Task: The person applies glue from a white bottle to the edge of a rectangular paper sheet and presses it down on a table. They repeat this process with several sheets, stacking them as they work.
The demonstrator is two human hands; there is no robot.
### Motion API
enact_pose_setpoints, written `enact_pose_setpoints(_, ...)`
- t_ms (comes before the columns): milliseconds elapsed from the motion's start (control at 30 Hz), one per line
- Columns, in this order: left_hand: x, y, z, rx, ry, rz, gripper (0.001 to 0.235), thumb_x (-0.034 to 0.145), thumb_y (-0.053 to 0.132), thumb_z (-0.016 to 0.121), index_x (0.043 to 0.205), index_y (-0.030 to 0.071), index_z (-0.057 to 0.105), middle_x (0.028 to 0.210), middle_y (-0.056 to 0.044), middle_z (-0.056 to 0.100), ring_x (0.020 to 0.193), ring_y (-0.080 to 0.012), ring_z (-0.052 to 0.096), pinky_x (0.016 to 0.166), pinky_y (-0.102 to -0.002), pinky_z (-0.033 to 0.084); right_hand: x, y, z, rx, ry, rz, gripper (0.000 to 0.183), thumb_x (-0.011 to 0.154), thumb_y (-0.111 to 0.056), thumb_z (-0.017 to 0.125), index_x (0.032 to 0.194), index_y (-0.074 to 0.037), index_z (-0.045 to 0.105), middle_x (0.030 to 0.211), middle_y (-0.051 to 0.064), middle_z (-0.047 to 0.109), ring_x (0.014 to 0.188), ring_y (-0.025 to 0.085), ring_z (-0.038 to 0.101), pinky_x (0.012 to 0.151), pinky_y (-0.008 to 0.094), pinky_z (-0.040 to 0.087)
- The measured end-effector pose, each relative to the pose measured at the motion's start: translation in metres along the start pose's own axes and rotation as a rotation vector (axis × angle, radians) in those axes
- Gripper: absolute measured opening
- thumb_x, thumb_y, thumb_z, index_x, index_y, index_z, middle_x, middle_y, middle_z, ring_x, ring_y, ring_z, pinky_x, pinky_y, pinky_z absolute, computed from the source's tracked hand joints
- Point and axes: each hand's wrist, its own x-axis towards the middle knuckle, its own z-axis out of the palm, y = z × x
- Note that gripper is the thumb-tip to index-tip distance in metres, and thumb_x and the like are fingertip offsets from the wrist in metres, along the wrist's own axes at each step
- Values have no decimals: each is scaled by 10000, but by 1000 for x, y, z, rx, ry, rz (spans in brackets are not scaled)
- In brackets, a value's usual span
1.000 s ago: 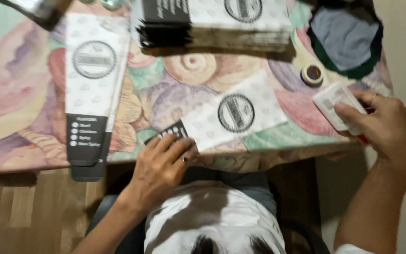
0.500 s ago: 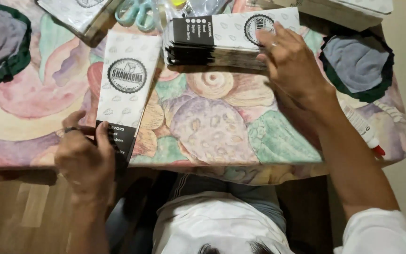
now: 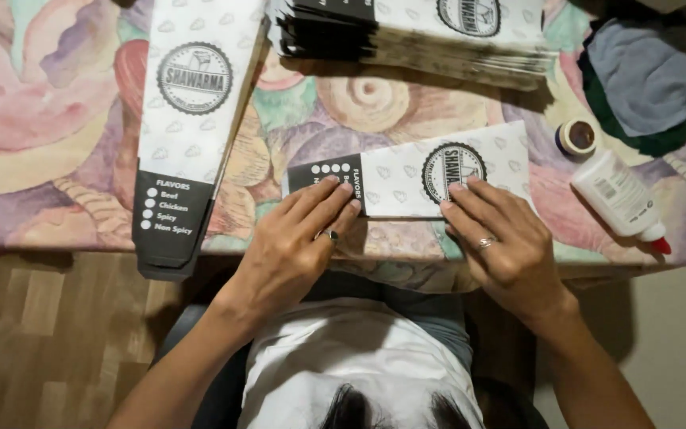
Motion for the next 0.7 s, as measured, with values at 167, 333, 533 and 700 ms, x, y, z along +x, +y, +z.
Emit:
enact_pose_setpoints(167, 6, -2, 3, -17, 53, 51, 190, 996, -34, 613, 1162, -92, 687, 1261, -266, 678, 1197, -462, 644, 986, -542, 573, -17, 18, -13, 135, -37, 41, 282, 904, 193, 644, 1166, 98, 683, 1288, 277, 684, 1240, 488, 652, 1042, 571, 561)
enact_pose_setpoints(333, 9, 0, 2, 25, 54, 25, 181, 949, -44, 695, 1126, -82, 713, 1224, -257, 705, 1149, -444, 673, 949, -523, 586, -23, 31, -18, 124, -70, 4, 210, 943, 116, 678, 1153, 97, 688, 1258, 278, 703, 1227, 482, 681, 1047, 539, 578)
enact_pose_setpoints(533, 12, 4, 3, 18, 85, 31, 135, 926, -80, 705, 1061, -94, 695, 1194, -256, 695, 1103, -438, 673, 874, -506, 590, -16, 35, -23, 100, -96, -57, 195, 936, 90, 720, 1129, 84, 694, 1228, 269, 717, 1197, 469, 701, 999, 536, 599)
enact_pose_setpoints(700, 15, 7, 2, 54, 69, 38, 120, 937, -90, 694, 1057, -97, 693, 1178, -252, 694, 1079, -405, 671, 849, -470, 592, -12, 37, -27, 53, -118, -110, 198, 946, 83, 719, 1141, 89, 681, 1226, 278, 718, 1187, 467, 709, 971, 523, 615)
